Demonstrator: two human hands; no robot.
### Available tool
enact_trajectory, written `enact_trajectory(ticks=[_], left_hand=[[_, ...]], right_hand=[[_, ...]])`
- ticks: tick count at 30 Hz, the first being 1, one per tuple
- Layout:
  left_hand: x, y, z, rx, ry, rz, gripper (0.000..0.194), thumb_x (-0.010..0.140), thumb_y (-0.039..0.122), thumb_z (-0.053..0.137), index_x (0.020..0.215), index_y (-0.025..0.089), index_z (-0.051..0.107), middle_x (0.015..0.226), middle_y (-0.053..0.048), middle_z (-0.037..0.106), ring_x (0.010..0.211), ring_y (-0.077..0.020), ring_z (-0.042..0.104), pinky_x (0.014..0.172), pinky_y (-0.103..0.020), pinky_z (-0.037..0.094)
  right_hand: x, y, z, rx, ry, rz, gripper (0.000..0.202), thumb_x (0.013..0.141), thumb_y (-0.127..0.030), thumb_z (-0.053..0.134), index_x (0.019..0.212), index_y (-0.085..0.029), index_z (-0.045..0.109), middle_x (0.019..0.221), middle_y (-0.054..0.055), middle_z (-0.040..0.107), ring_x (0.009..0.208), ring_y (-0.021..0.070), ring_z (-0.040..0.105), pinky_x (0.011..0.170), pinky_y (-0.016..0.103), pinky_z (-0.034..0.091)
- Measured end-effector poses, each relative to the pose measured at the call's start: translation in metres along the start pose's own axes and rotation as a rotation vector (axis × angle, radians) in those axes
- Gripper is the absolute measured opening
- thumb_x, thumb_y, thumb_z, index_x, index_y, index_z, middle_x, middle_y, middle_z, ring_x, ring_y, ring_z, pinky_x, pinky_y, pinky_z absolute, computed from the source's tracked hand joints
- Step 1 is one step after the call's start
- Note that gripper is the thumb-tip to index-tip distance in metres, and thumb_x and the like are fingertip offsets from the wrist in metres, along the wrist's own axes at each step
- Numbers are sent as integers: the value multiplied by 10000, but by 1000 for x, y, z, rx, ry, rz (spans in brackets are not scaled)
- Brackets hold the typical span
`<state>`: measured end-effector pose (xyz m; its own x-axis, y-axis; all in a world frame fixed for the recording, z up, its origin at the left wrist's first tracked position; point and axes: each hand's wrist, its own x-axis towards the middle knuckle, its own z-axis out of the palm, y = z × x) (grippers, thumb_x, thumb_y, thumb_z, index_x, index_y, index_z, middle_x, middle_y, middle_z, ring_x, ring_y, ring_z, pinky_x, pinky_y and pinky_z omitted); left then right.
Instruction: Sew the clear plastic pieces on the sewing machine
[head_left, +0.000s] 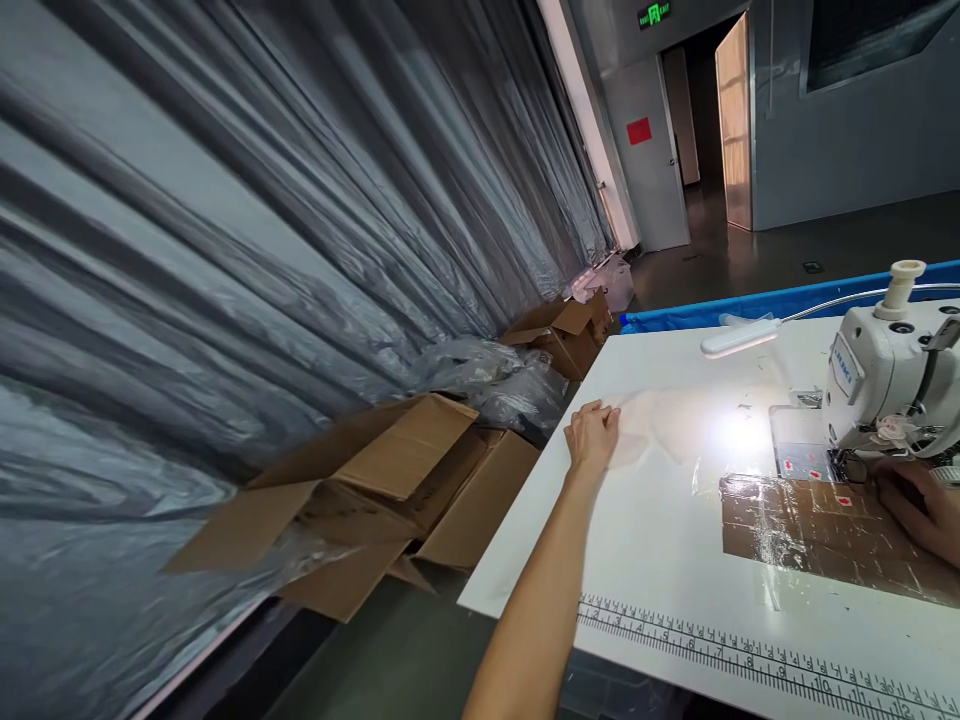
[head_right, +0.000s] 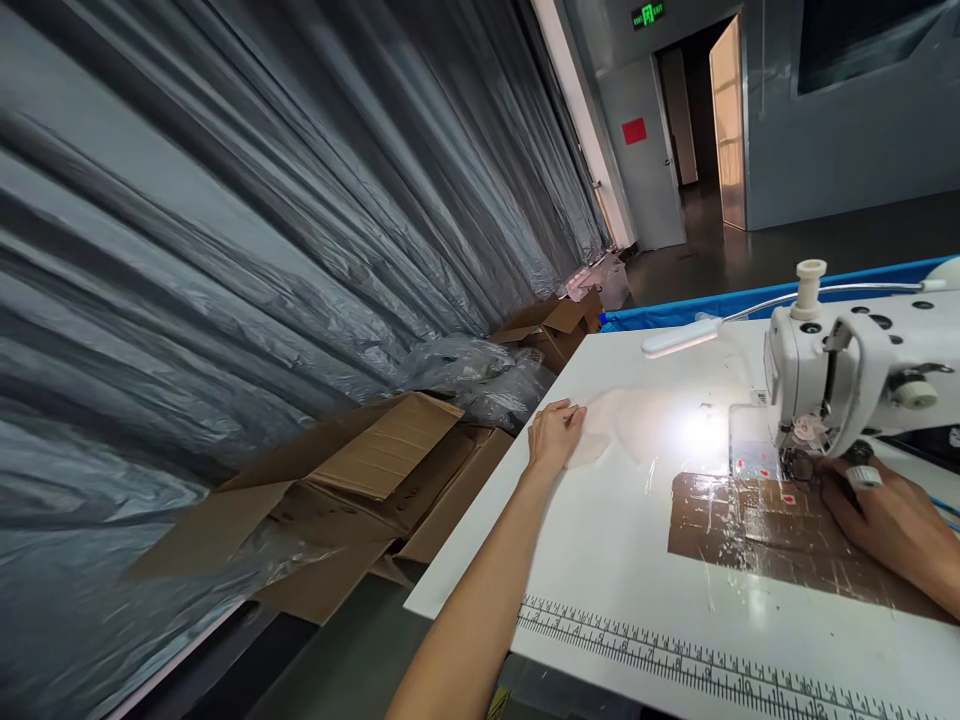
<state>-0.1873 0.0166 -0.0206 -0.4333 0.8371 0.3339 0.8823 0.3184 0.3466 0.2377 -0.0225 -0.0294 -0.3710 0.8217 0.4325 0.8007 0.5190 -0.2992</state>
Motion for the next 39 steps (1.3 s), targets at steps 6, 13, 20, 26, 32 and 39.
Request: enact_trajectory(ticks=[6,13,20,26,32,39], left_hand=[[2,4,-5,-55,37,27,179,828,230,598,843,229,777,1151,-47,720,1017,-275,677,957,-420,502],[-16,30,-27,-100,74,281,289,910,219,460,950,188,744,1082,-135,706,1047,-279,646,974,-413,462],[-96,88,-34,-177,-197,721,260,925,241,489,968,282,742,738,-45,701,595,-136,595,538,-215,436],[-176,135,-38,-504,-218,1404,249,957,224,496,1140,156,650,768,-89,719,664,-187,662,589,-280,537],[-160,159,-56,-721,-482,1274,510,949,317,483,1402,86,444,1250,-233,626,1178,-304,598,975,-476,507],[-131,153,-40,-744,-981,1002,220,864,267,566,1001,210,727,768,-38,723,647,-139,629,618,-249,509]], right_hand=[[2,-2,0,-105,-123,58,384,888,-327,338,923,-186,694,731,96,682,601,256,664,518,328,472],[3,-9,-14,-7,-233,182,332,861,-337,398,897,-194,695,754,99,690,657,273,669,593,356,487],[-6,-43,-29,894,-707,502,576,874,-704,430,938,-182,665,759,76,697,576,174,652,499,279,508],[-8,-67,-25,1164,-700,685,390,846,-557,617,923,-178,667,964,105,710,836,194,691,755,332,584],[-21,-75,-26,1207,-771,359,242,809,-343,659,979,-171,662,889,57,706,837,194,689,787,356,571],[-16,-58,-63,1227,-1077,422,273,794,-394,689,955,-175,671,737,4,718,602,129,696,587,234,551]])
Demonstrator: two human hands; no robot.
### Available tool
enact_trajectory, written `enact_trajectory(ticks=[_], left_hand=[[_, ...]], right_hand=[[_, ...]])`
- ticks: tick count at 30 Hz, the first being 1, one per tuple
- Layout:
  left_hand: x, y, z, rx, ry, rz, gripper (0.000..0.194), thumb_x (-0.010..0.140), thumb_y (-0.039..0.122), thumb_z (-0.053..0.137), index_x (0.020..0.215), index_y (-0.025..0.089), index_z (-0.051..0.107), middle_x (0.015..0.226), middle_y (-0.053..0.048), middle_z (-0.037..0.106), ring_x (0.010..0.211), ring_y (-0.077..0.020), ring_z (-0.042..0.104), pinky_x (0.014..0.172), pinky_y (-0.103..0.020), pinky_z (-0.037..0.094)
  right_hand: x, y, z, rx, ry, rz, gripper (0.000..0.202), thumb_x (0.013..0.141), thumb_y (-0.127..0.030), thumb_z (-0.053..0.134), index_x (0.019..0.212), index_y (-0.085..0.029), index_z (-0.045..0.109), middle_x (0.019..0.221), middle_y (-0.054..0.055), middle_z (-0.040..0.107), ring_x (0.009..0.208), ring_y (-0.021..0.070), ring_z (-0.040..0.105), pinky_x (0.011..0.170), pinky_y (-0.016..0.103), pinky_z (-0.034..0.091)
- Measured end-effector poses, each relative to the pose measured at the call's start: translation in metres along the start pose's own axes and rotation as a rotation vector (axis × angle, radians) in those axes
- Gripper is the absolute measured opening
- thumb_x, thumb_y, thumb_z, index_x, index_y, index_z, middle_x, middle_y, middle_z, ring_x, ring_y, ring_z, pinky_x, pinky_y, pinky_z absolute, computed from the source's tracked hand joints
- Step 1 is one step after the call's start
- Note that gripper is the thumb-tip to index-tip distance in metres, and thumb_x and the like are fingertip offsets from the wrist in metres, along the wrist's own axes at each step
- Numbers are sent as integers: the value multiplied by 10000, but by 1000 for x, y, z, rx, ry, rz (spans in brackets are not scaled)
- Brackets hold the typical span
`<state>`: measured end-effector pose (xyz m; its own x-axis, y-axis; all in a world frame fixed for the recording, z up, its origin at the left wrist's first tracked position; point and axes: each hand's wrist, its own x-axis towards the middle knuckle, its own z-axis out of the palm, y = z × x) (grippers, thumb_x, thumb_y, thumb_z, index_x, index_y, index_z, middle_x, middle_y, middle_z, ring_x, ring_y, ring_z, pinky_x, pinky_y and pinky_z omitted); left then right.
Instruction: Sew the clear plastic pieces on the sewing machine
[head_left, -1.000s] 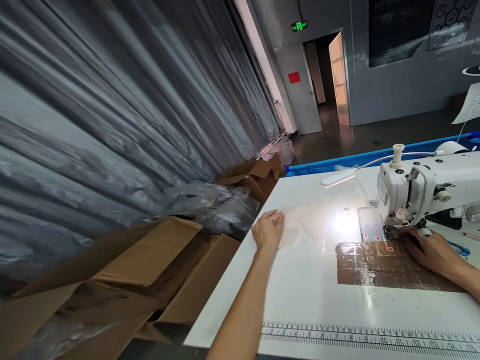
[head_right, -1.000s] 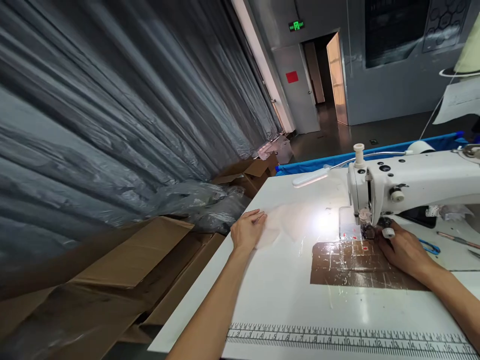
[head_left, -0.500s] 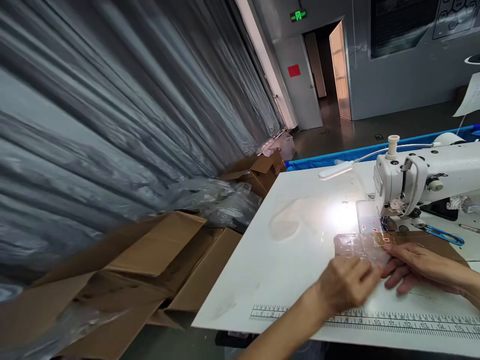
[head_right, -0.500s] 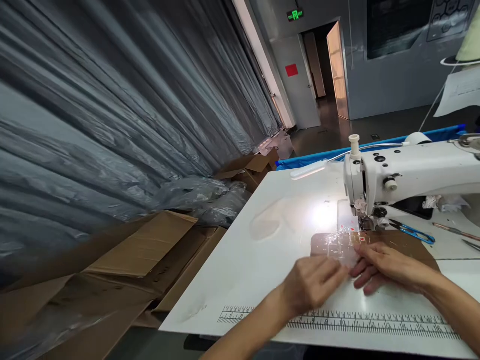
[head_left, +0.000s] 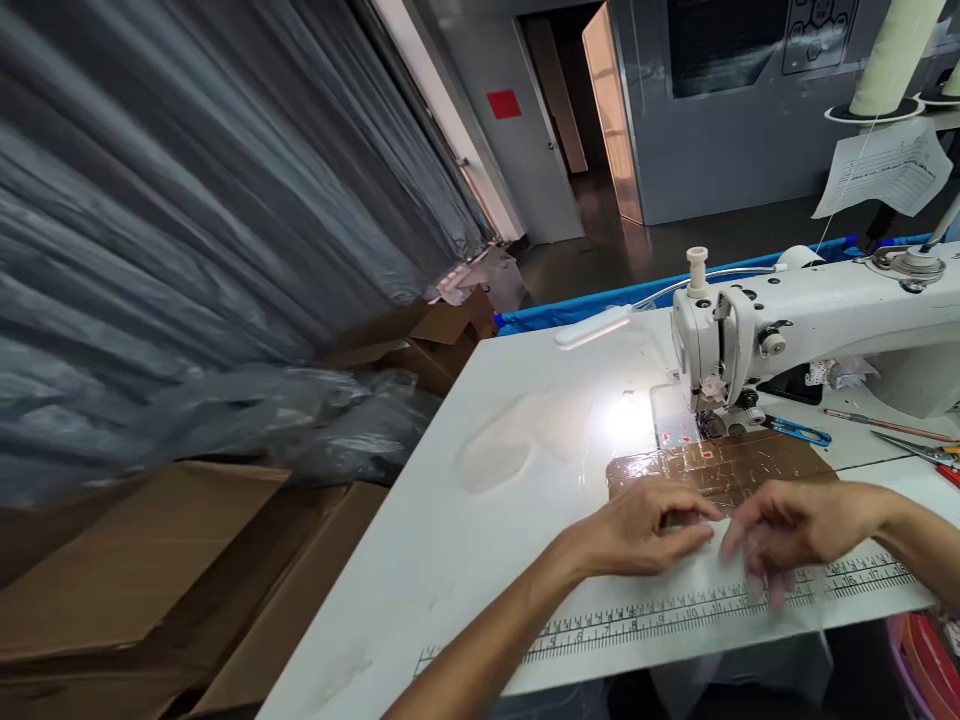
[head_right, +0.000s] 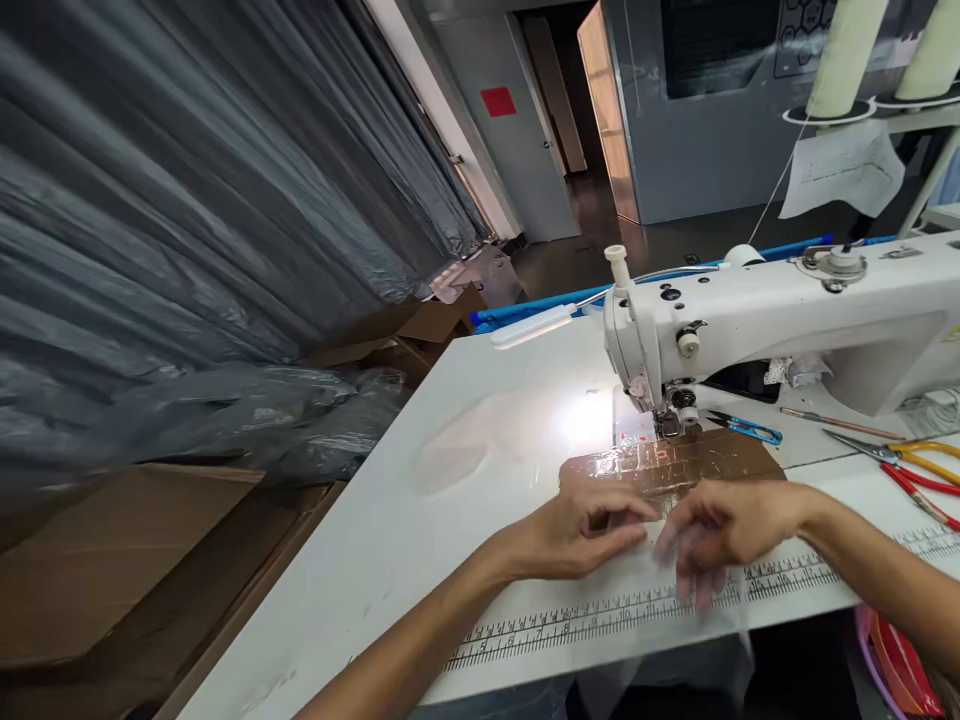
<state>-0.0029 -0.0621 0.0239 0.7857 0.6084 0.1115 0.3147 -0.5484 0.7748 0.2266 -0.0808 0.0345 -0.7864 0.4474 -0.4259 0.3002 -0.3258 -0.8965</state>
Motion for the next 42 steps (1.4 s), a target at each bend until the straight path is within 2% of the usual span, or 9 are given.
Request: enact_trajectory(ticks=[4,7,10,13,17,22,25,37,42], left_hand=[[3,-21,-2,-173,282,-295,188,827,354,607,770,185,668,636,7,623,500,-93,520,468,-202,425],[5,-29,-1,-308,432,-460,240,768,421,669,777,184,628,561,46,542,441,-88,476,414,-200,419],[5,-30,0,-382,483,-493,279,715,440,727,754,181,633,559,47,541,464,-91,488,422,-201,445],[5,-29,0,-444,537,-474,286,710,447,740,745,175,658,607,31,579,543,-104,547,496,-217,510],[6,-28,3,-633,690,-480,330,684,463,788,776,169,669,665,20,639,624,-124,635,667,-275,585],[8,-23,5,-985,785,-500,462,589,498,879,767,147,636,1089,-108,714,1074,-261,679,985,-378,542],[9,-19,4,-1100,776,-490,477,585,474,897,718,161,563,1225,-123,677,1176,-292,635,1046,-404,506],[11,-24,5,-1126,782,-502,502,583,457,906,768,152,553,1021,-117,728,999,-273,713,989,-436,549],[9,-18,6,-1054,735,-521,530,556,477,912,768,148,555,995,-137,744,923,-255,730,950,-414,558]], right_hand=[[5,0,-39,20,298,-25,374,665,-385,811,945,-183,666,746,-25,701,619,110,680,563,208,535],[15,-2,-51,22,359,-20,436,629,-359,843,973,-182,643,738,-35,676,644,123,682,538,210,535],[25,-2,-46,6,449,-42,389,705,-401,807,968,-190,612,743,-19,678,664,130,680,510,202,519],[33,3,-39,28,621,-78,353,789,-507,726,815,-196,561,663,-13,661,587,130,659,491,221,518],[37,8,-38,130,729,-100,379,793,-535,716,765,-199,544,633,1,664,555,149,655,500,252,531],[39,8,-38,176,779,-92,344,760,-490,748,741,-218,538,670,20,688,585,172,656,584,306,557],[41,10,-38,191,776,-97,380,716,-518,766,714,-234,514,673,22,690,587,185,650,604,330,564],[43,14,-37,106,758,-124,424,730,-639,668,815,-242,545,760,60,717,758,271,705,682,383,558],[31,13,-34,-131,638,-156,407,678,-474,786,935,-210,614,926,47,730,936,243,683,809,338,537]])
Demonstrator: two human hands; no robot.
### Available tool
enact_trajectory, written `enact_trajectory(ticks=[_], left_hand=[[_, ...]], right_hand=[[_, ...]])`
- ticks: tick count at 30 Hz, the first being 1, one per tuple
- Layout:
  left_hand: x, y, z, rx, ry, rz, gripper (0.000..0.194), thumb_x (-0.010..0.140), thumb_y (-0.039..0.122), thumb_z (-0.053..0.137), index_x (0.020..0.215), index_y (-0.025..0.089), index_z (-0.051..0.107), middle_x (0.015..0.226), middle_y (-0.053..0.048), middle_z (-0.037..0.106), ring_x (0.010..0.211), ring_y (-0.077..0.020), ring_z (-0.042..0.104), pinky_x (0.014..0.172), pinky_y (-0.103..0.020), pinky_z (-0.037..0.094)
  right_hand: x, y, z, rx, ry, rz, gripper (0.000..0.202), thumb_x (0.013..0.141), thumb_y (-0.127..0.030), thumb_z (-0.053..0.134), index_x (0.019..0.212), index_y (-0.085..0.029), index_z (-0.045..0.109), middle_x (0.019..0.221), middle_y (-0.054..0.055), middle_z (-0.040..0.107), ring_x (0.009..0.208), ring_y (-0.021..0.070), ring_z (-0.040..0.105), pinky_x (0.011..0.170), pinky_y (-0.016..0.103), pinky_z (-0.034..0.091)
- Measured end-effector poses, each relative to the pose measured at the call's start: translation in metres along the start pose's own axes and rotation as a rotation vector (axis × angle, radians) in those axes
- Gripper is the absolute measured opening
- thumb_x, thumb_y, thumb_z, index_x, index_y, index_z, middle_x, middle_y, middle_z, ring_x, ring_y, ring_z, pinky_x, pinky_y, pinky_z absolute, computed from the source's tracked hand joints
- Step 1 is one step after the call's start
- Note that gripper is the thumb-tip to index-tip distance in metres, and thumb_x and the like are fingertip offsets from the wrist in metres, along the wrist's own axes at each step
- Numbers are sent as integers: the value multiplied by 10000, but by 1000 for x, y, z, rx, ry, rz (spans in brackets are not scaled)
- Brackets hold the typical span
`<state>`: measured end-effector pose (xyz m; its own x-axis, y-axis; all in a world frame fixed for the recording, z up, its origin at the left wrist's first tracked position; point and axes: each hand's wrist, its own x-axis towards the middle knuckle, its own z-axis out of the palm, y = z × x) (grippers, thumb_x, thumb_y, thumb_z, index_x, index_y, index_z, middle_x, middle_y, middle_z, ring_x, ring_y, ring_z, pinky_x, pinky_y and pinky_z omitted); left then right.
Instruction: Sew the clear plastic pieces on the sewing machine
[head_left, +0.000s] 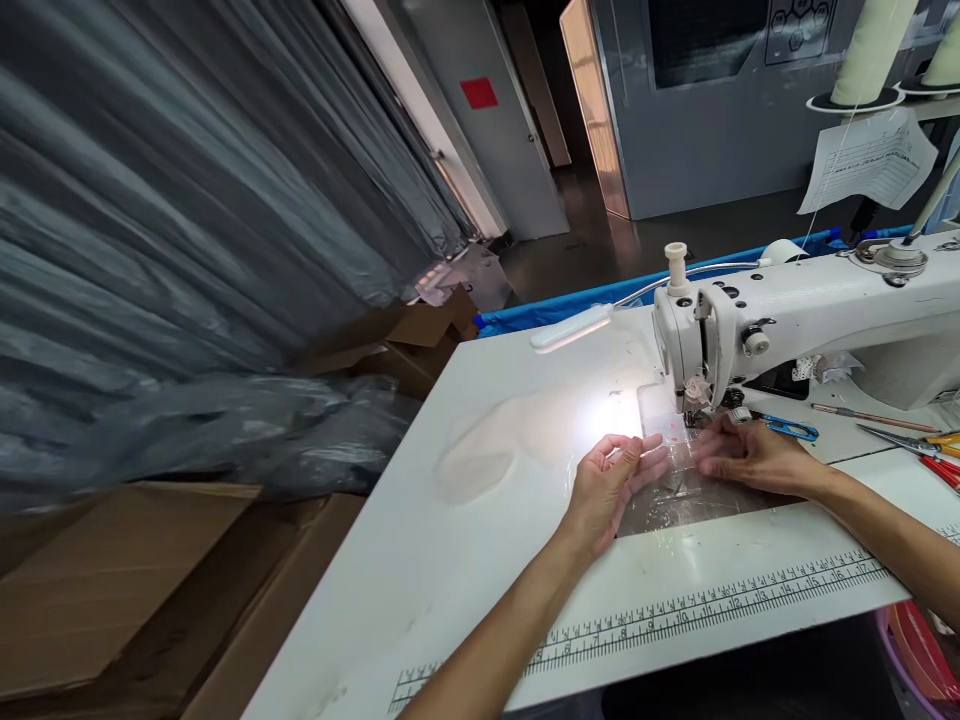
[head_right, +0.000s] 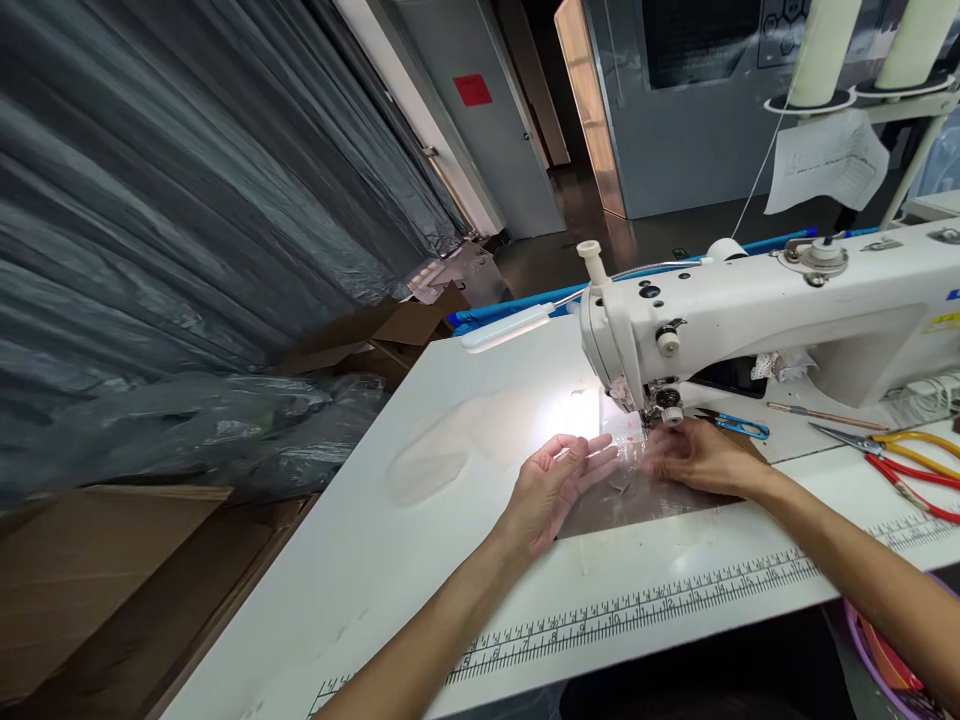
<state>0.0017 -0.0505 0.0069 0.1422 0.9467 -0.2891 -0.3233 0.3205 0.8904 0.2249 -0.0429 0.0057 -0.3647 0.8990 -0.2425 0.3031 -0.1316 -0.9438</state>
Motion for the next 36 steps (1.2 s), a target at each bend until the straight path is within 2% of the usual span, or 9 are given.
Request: enact_trajectory(ticks=[7,9,11,15,19,23,28,33,36], left_hand=[[-57,6,-1,419,-277,-108,427,757,520,744,864,182,507,766,-44,705,682,-194,702,529,-290,579],[-62,5,-1,569,-328,-78,348,819,474,672,934,196,496,757,-22,685,667,-194,691,486,-283,559],[-54,5,-1,828,-313,112,229,882,384,580,1007,202,520,756,-11,674,669,-185,678,529,-294,554],[-2,12,-5,1426,-204,626,180,919,259,493,1036,200,617,1024,-78,692,905,-233,665,745,-376,540],[56,19,-6,1657,-147,791,253,973,264,424,1043,220,663,1136,-66,677,1004,-232,644,853,-373,490],[95,20,-1,1696,-220,779,277,959,228,440,890,170,702,929,-100,687,942,-242,650,827,-345,474],[117,23,4,1633,-332,844,260,948,200,451,871,151,695,862,-101,680,915,-228,650,829,-319,479],[93,27,-8,1494,-264,900,239,956,250,447,1004,172,668,1003,-108,685,941,-215,635,826,-331,495],[60,29,-18,1211,-253,707,316,962,419,455,1037,190,659,917,-64,688,751,-162,633,684,-288,517]], right_hand=[[-48,-12,-29,46,-486,204,452,656,-469,809,918,-173,590,731,14,691,543,127,633,487,230,469],[-50,-13,-35,66,-419,188,472,649,-493,810,919,-175,588,731,7,676,538,122,626,470,224,457],[-42,-11,-36,53,-228,123,434,672,-492,787,904,-179,594,733,3,661,577,124,627,493,226,462],[-16,2,-29,-166,95,-65,263,777,-417,677,894,-183,642,644,-20,614,575,127,575,532,250,451],[-3,18,-23,-327,200,-155,255,834,-415,577,897,-189,678,631,-16,598,553,130,520,498,249,390],[-3,24,-24,-319,206,-185,334,839,-486,555,922,-181,663,631,-19,567,554,126,489,495,247,363],[-8,17,-28,-421,175,-173,304,769,-484,633,714,-205,523,591,-46,479,518,106,405,478,247,307],[-14,13,-30,-277,109,-183,218,754,-394,624,785,-191,551,624,-50,447,556,103,394,505,247,311],[-13,7,-19,-150,34,-125,276,773,-411,628,913,-173,619,599,-64,402,530,96,366,479,240,283]])
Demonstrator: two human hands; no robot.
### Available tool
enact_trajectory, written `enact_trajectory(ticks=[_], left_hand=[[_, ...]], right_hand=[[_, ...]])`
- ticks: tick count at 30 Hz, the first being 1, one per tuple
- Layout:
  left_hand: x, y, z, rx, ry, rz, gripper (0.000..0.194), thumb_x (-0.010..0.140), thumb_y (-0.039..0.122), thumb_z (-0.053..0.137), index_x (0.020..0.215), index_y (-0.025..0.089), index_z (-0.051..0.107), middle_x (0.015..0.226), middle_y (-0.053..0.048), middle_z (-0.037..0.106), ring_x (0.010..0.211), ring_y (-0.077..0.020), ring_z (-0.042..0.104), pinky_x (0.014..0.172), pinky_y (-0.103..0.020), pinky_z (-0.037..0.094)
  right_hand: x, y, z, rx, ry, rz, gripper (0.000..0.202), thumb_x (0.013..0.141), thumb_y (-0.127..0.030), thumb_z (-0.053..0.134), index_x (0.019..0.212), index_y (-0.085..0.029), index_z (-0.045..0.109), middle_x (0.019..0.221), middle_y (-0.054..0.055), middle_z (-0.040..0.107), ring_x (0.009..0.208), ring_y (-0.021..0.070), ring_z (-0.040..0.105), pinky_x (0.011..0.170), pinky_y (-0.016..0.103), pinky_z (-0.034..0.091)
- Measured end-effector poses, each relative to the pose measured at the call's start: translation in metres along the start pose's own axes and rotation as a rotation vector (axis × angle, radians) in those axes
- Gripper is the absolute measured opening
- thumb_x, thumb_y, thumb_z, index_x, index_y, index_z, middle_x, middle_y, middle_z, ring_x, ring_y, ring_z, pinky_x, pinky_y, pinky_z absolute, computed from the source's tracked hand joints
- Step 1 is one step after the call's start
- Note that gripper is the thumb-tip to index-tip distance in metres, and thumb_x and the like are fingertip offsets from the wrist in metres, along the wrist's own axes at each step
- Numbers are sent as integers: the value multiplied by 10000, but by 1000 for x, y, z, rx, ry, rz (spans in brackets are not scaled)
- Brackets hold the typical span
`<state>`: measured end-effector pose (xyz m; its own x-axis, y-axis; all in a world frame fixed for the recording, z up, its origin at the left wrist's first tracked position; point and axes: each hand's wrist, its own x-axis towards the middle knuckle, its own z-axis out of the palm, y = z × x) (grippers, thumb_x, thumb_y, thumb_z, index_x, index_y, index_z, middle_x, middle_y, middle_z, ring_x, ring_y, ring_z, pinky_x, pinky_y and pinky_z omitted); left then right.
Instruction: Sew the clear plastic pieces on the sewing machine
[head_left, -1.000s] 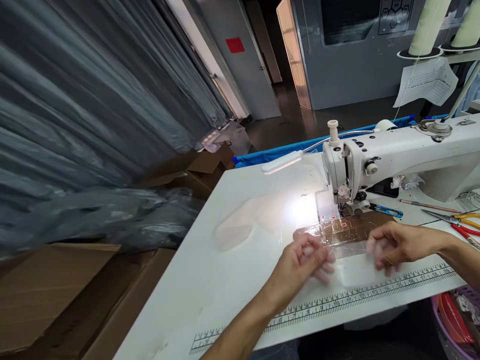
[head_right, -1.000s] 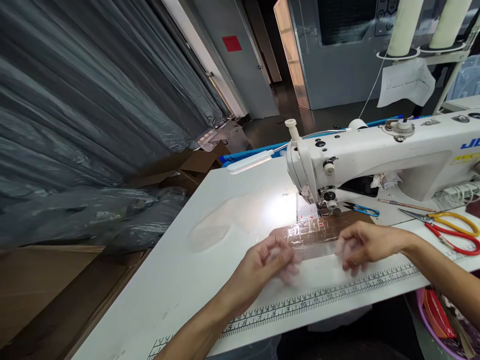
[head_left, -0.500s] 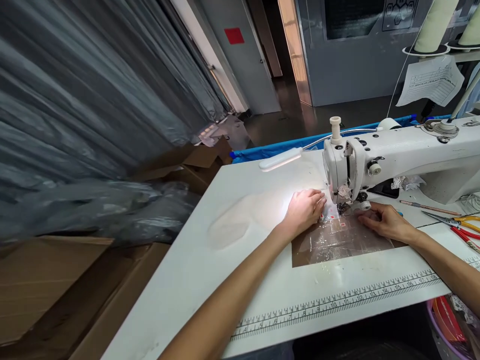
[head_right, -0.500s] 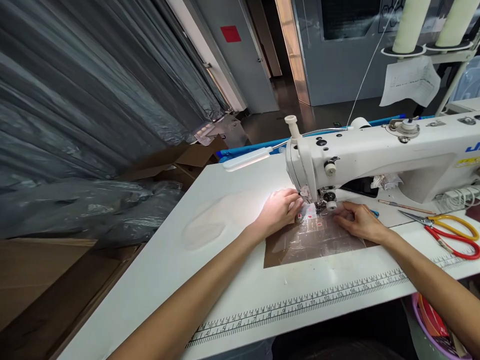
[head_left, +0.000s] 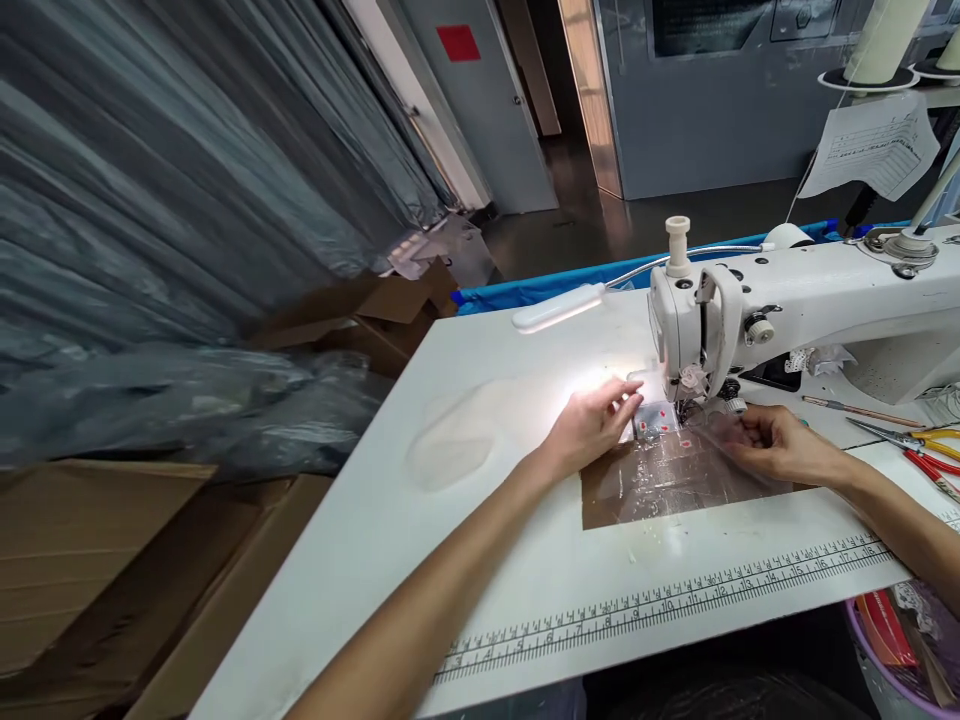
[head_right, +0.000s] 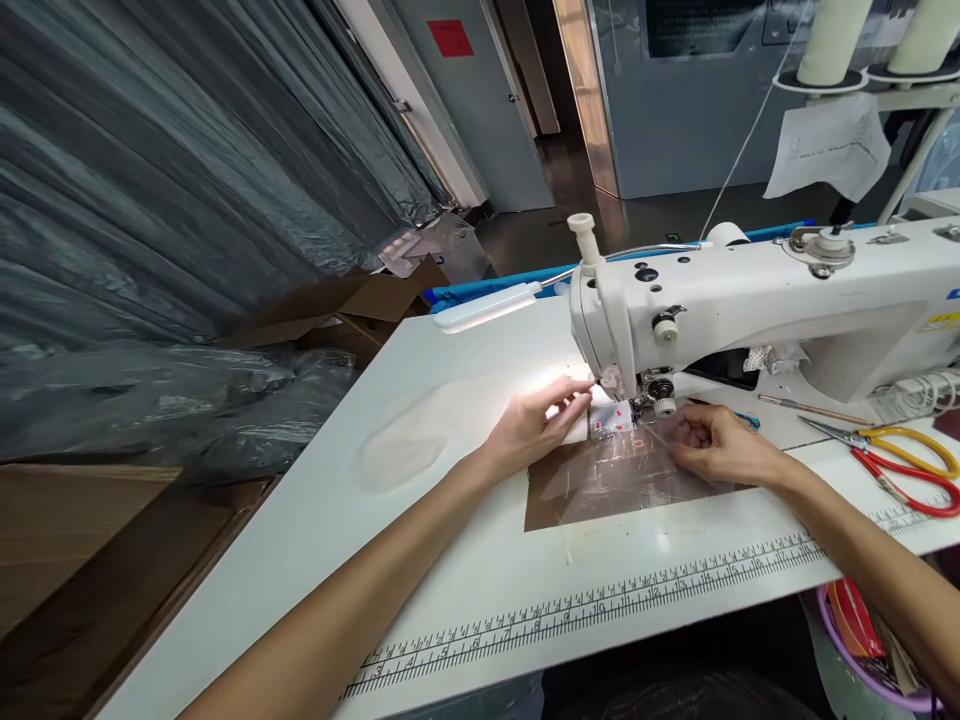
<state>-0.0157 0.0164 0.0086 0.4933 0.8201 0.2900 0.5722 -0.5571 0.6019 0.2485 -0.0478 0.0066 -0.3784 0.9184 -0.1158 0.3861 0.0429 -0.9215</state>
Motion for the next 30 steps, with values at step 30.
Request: enact_trajectory(ticks=[30], left_hand=[[-55,33,19,-257,19,-467,639,805,361,650,1363,151,419,803,22,647,535,-113,594,497,-263,518]], right_hand=[[19,13,6,-629,3,-410,351,962,-284,449,1254,-189,619,1041,103,627,896,218,593,772,370,506]])
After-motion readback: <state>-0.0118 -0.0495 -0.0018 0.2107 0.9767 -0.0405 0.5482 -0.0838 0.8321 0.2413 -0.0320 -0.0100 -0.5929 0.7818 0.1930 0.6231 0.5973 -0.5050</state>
